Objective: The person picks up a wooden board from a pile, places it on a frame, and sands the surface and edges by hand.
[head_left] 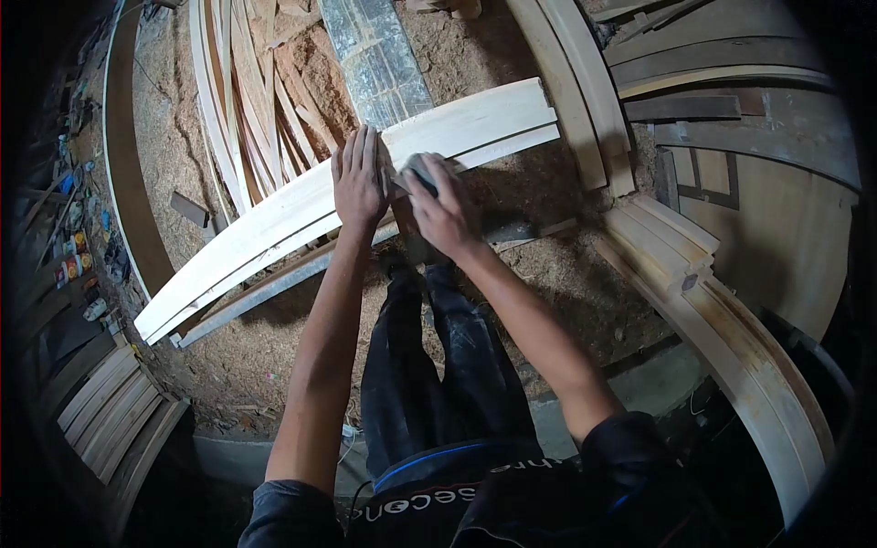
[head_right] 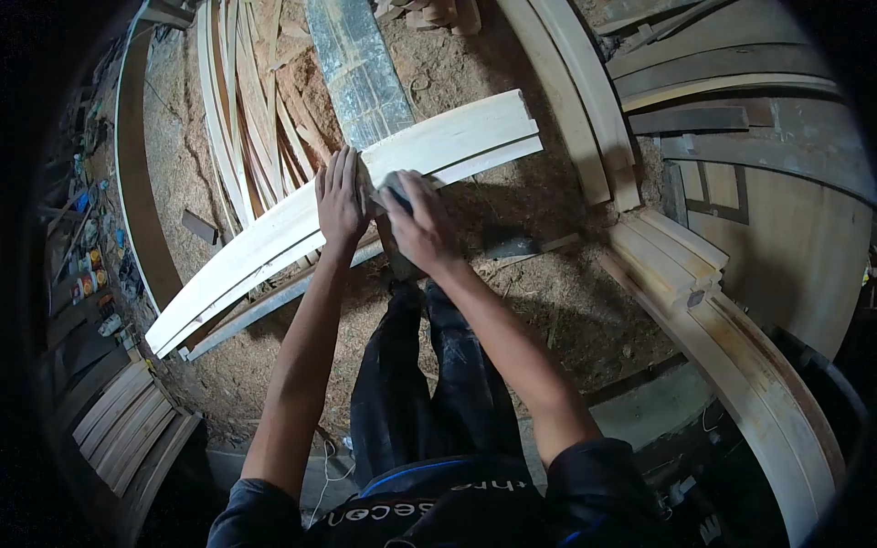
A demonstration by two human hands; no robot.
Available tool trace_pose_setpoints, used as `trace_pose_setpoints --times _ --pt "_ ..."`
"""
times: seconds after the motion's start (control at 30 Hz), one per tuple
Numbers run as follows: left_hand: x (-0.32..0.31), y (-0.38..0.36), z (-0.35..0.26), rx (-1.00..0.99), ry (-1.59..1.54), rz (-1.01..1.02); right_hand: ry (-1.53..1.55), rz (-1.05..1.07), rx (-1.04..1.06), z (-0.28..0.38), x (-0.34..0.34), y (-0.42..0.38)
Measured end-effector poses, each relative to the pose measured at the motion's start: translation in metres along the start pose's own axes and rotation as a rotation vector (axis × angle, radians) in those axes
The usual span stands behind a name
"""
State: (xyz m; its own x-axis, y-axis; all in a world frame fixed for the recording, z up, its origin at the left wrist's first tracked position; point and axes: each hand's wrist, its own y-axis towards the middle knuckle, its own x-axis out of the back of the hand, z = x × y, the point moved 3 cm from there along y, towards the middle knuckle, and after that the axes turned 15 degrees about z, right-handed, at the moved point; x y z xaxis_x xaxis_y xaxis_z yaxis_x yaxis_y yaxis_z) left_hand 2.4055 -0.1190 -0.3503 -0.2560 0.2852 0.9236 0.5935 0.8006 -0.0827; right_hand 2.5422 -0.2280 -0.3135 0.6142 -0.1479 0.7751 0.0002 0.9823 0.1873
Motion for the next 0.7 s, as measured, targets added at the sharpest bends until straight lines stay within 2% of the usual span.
trace_pose_setpoints --times 0.03,0.07,0.1,0.17,0.3,0.4,0.43,0.5,0.57,0.6,0.63,0.7 --pt "0.0 0.001 0.0 0.003 0.004 -0.001 0.049 -0.04 0.037 -0.008 0.01 -0.007" --pt "-0.001 0.0 0.001 0.015 0.03 0.003 0.425 0.009 -0.205 -0.03 0.016 -0.01" --pt "-0.002 -0.001 0.001 0.026 0.057 0.01 0.265 -0.058 -0.118 -0.052 0.014 -0.024" --pt "-0.002 -0.003 0.0 0.038 0.076 0.017 -0.131 -0.219 -0.172 -0.07 0.035 -0.036" --pt "0.003 -0.001 -0.007 0.04 0.037 0.017 -0.071 -0.188 -0.285 -0.052 0.014 -0.042" --pt "-0.003 -0.003 -0.003 0.058 0.057 0.049 0.105 -0.14 -0.191 -0.028 -0.016 -0.038" --pt "-0.003 -0.004 -0.005 0.054 0.059 0.052 -0.104 -0.127 -0.158 -0.017 -0.009 -0.033" --pt "-0.005 -0.007 -0.008 0.05 0.084 0.046 -0.105 -0.146 -0.112 -0.024 0.004 -0.03" --pt "-0.007 -0.009 -0.012 0.049 0.096 0.035 -0.069 -0.08 -0.056 -0.041 0.026 -0.035" --pt "-0.007 -0.009 -0.014 0.052 0.11 0.014 -0.097 -0.131 -0.11 -0.062 0.024 -0.044" --pt "-0.008 -0.009 -0.014 0.065 0.104 0.016 0.04 -0.253 -0.239 -0.073 0.029 -0.049" --pt "-0.012 -0.008 -0.012 0.09 0.14 0.05 -0.08 -0.335 -0.349 -0.096 0.059 -0.048"
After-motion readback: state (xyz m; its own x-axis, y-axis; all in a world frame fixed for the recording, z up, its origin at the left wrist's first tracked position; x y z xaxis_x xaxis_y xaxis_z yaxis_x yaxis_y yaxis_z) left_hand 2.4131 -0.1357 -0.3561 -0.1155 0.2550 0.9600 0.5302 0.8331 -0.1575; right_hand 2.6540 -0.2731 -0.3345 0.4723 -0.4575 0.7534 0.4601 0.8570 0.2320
